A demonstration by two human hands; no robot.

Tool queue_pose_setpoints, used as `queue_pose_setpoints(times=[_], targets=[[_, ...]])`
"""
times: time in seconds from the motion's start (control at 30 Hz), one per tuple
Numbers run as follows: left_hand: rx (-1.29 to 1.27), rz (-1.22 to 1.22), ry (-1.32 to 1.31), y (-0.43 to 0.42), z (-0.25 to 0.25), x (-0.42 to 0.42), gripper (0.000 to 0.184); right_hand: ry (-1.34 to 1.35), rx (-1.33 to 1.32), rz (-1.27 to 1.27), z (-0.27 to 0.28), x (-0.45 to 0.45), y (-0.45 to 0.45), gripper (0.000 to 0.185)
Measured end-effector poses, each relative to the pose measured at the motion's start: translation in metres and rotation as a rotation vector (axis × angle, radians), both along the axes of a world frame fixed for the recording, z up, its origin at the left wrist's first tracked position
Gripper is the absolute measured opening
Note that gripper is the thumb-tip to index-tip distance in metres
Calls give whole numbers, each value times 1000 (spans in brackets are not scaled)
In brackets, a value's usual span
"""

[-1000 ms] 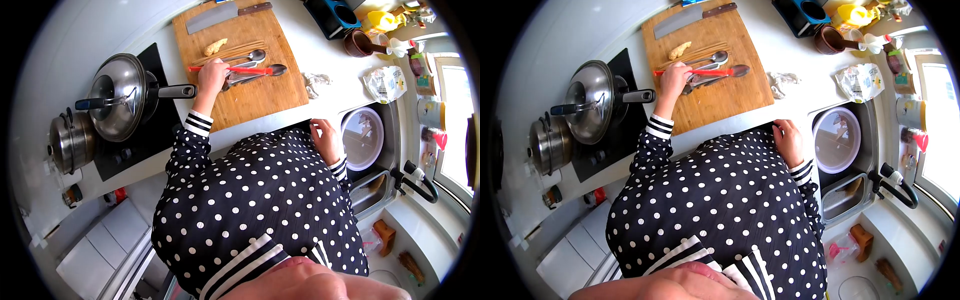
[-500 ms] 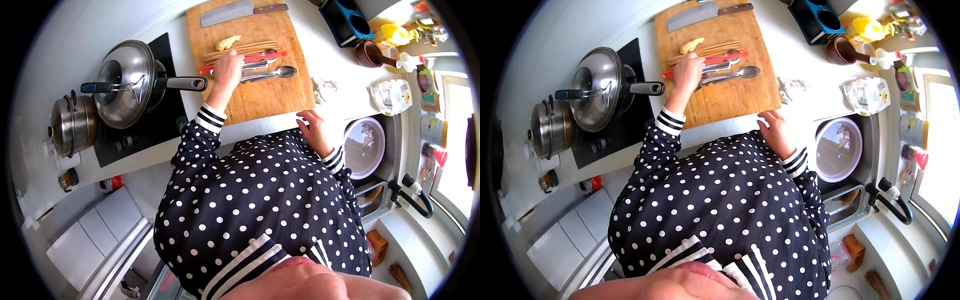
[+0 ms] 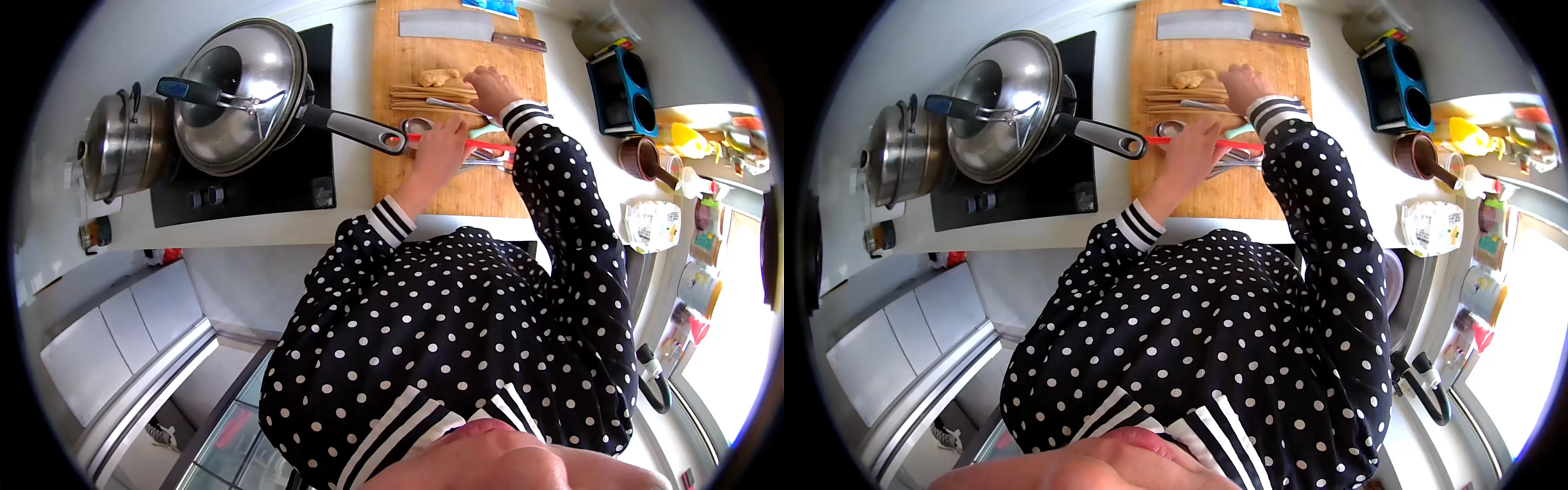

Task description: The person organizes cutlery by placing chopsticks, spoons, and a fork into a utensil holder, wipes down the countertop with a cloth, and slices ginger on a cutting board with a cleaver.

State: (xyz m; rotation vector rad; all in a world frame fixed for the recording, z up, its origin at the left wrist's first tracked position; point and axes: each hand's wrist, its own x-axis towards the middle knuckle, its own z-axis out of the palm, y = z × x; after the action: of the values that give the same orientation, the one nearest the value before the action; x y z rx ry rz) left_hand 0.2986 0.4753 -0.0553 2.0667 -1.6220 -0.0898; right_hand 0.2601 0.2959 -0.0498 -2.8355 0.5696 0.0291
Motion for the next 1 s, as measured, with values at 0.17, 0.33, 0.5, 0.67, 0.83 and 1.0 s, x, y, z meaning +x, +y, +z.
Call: queue_pose_setpoints(times=[0.17,0.33,0.5,0.67,0.83,1.0], targets=[[142,-3,14,-19,-7,12,38,-14,63,-8,-29,8,-7,34],[120,-53,-54,-9,-4,6,37,72,187,60,-10,3,-12,42],[111,-8,-49,1,-9,-8,41,148,89,106,-8,0,-7,56],[140,3,-66,7,-7,-18,47,150,-5,99,2,-2,14,67],[152,26,-71,10,-9,-19,51,192,-52,116,7,-1,23,62],[114,40,-73,13,-10,-21,51,153,-106,133,-5,0,21,40]])
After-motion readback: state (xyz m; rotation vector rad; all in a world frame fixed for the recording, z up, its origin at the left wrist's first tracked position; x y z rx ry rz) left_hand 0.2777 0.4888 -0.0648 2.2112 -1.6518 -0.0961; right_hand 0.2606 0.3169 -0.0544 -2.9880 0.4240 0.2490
